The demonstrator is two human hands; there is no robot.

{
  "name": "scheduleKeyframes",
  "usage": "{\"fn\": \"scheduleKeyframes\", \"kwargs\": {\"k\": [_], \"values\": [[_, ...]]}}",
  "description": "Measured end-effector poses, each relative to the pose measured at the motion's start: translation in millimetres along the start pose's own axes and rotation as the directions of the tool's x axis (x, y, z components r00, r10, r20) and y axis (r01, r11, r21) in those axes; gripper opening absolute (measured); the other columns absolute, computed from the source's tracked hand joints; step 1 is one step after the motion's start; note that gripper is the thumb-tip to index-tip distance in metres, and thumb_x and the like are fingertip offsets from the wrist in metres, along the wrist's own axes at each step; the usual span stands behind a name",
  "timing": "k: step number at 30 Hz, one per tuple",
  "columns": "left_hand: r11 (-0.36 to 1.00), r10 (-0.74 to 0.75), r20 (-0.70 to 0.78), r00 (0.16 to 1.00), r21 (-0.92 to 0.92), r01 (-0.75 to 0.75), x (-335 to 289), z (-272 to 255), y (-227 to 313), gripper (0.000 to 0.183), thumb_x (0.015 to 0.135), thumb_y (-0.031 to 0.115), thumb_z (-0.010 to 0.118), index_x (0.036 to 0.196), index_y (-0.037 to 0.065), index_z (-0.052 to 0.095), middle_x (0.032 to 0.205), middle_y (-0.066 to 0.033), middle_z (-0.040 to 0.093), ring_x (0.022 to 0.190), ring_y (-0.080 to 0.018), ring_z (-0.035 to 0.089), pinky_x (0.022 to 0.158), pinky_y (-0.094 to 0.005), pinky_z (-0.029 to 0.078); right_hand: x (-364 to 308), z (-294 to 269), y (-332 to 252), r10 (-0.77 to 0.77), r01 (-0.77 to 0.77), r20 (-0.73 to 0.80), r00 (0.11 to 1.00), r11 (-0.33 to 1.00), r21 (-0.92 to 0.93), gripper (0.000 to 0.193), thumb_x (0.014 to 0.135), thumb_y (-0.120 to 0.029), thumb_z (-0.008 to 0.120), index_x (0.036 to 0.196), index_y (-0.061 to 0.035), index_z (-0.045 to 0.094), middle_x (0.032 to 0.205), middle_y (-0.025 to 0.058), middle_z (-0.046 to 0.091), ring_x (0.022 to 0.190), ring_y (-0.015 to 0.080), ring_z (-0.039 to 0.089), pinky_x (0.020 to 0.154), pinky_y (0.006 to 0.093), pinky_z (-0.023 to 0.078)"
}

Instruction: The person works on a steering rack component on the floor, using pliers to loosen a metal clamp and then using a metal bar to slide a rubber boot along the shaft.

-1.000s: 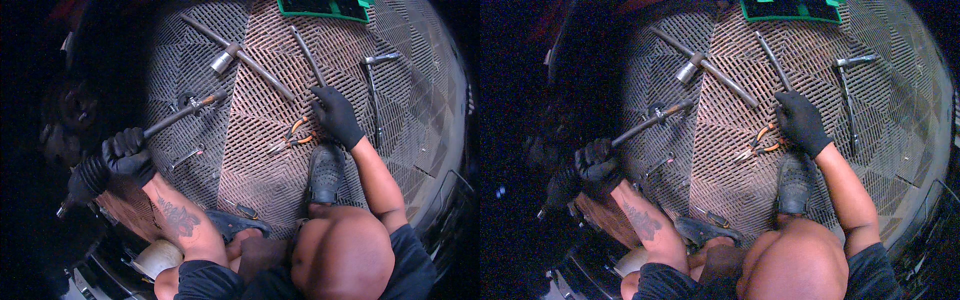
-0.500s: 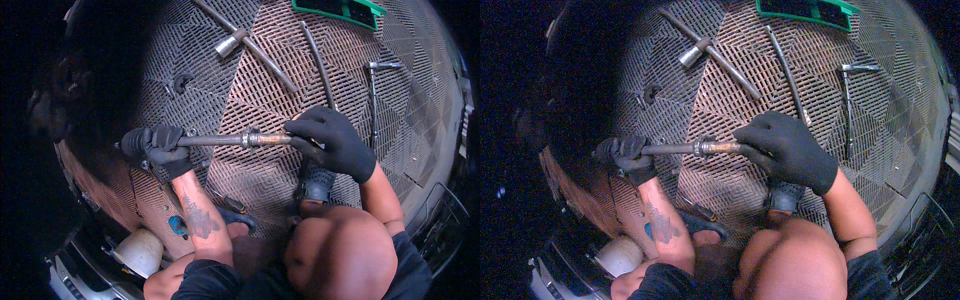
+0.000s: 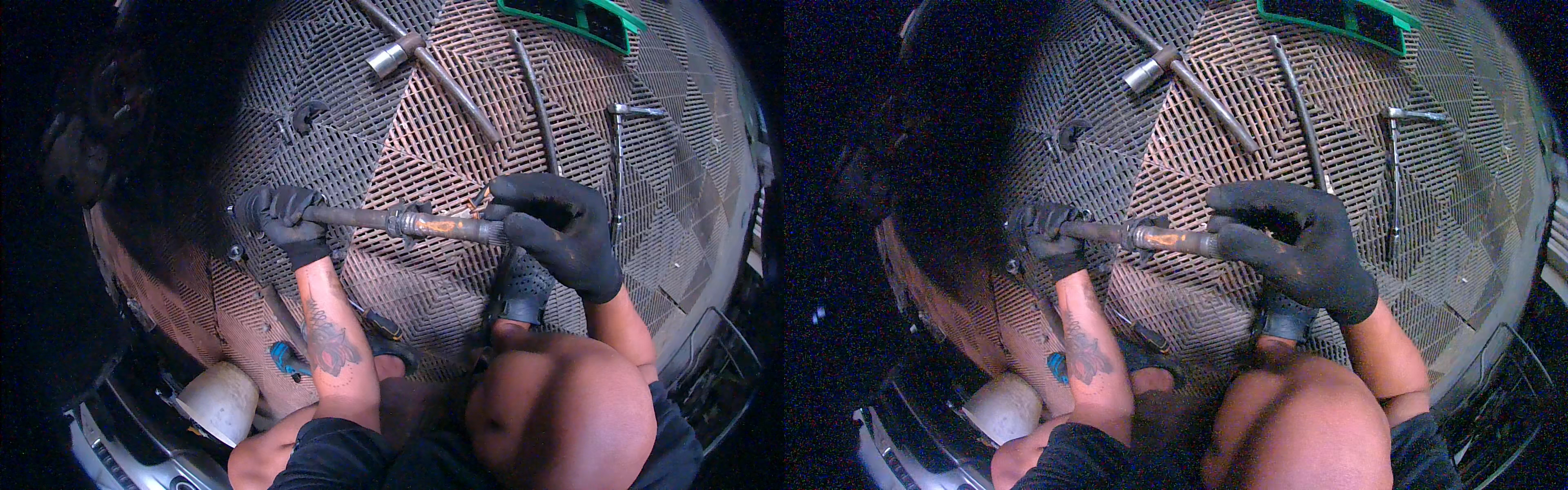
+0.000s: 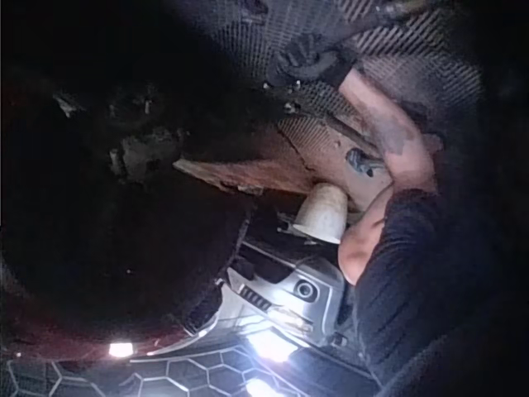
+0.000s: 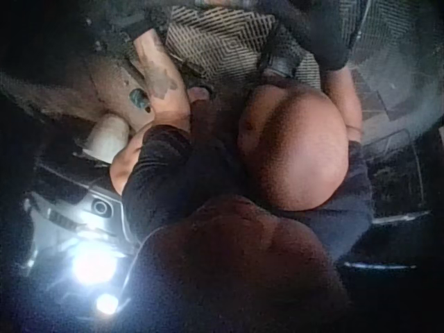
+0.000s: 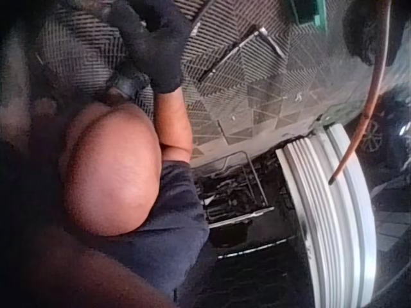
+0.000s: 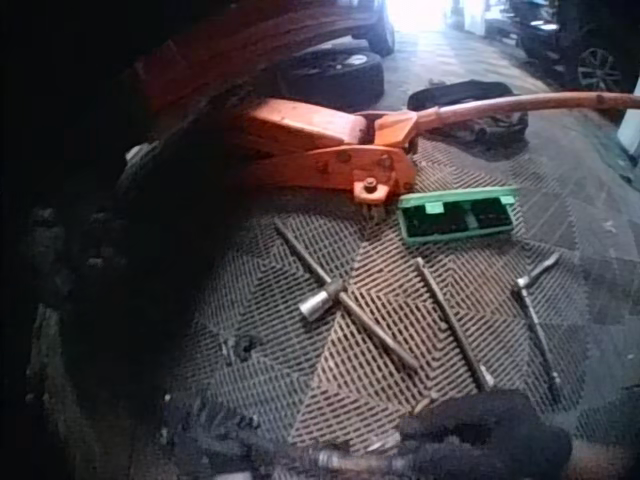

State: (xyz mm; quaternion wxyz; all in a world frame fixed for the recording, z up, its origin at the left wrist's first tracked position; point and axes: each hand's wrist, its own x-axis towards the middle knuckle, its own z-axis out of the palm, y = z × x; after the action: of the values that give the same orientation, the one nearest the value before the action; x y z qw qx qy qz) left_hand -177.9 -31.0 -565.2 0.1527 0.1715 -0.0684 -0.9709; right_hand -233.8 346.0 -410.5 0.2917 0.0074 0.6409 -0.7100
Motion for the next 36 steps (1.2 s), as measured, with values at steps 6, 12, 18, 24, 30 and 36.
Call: {"fn": "scheduleKeyframes", "kwargs": {"k": [6,12,18,24,30,36], "values": [[0.997,0.001,-0.013,1.0,-0.074,-0.002,2,9,-8,0.042,0.1,0.024,0.053,0.058,0.02,0.045,0.047,0.0054,0.042,0.036,-0.0065,0.041,0.037,-0.0231,0.04,2,-3,2,-0.028,0.028,-0.017,0.999,0.999,-0.043,0.04,0.087,-0.005,0.075,0.124,0.0069,0.065,0.111,0.0151,0.073,0.101,0.0218,0.071,0.092,0.0364,0.057],[0.992,-0.031,-0.119,0.992,-0.128,0.016,2,10,-13,0.046,0.099,0.028,0.053,0.055,0.02,0.043,0.047,0.0057,0.042,0.035,-0.0079,0.041,0.039,-0.0244,0.041,6,-4,5,-0.049,0.042,-0.058,0.997,0.993,-0.11,0.039,0.087,-0.006,0.076,0.124,0.0044,0.067,0.114,0.014,0.073,0.102,0.02,0.07,0.092,0.0347,0.057],[0.987,-0.044,-0.075,0.996,-0.155,0.032,4,-4,-13,0.046,0.099,0.029,0.053,0.055,0.021,0.042,0.046,0.0053,0.041,0.035,-0.0091,0.04,0.041,-0.0277,0.041,6,-5,15,-0.023,0.012,-0.107,0.994,0.994,-0.106,0.035,0.089,-0.01,0.077,0.121,0.0018,0.07,0.112,0.0111,0.073,0.1,0.0166,0.07,0.09,0.0318,0.057],[0.995,-0.038,-0.066,0.997,-0.098,0.031,5,-17,-15,0.045,0.097,0.031,0.056,0.055,0.021,0.041,0.045,0.0057,0.04,0.035,-0.0081,0.039,0.042,-0.0266,0.039,18,-12,26,0.225,-0.213,0.042,0.973,0.958,-0.194,0.032,0.097,-0.018,0.069,0.121,0.002,0.069,0.095,0.0071,0.072,0.081,0.0124,0.066,0.07,0.0271,0.054],[0.994,-0.031,-0.056,0.998,-0.104,0.025,1,-19,-25,0.044,0.094,0.03,0.058,0.055,0.021,0.041,0.046,0.0066,0.041,0.036,-0.0073,0.039,0.043,-0.0254,0.04,16,-18,32,0.127,-0.078,0.108,0.986,0.923,-0.377,0.032,0.095,-0.022,0.071,0.117,0.0016,0.071,0.087,0.0087,0.073,0.076,0.014,0.067,0.069,0.0297,0.054],[0.989,-0.031,-0.068,0.997,-0.15,0.02,-1,-19,-25,0.039,0.088,0.028,0.062,0.057,0.02,0.042,0.048,0.007,0.041,0.038,-0.0075,0.039,0.045,-0.0258,0.042,17,-24,41,-0.018,0.106,0.182,0.983,0.868,-0.486,0.035,0.093,-0.022,0.072,0.12,-0.0004,0.071,0.093,0.0101,0.075,0.079,0.0159,0.068,0.072,0.0324,0.054]]}}
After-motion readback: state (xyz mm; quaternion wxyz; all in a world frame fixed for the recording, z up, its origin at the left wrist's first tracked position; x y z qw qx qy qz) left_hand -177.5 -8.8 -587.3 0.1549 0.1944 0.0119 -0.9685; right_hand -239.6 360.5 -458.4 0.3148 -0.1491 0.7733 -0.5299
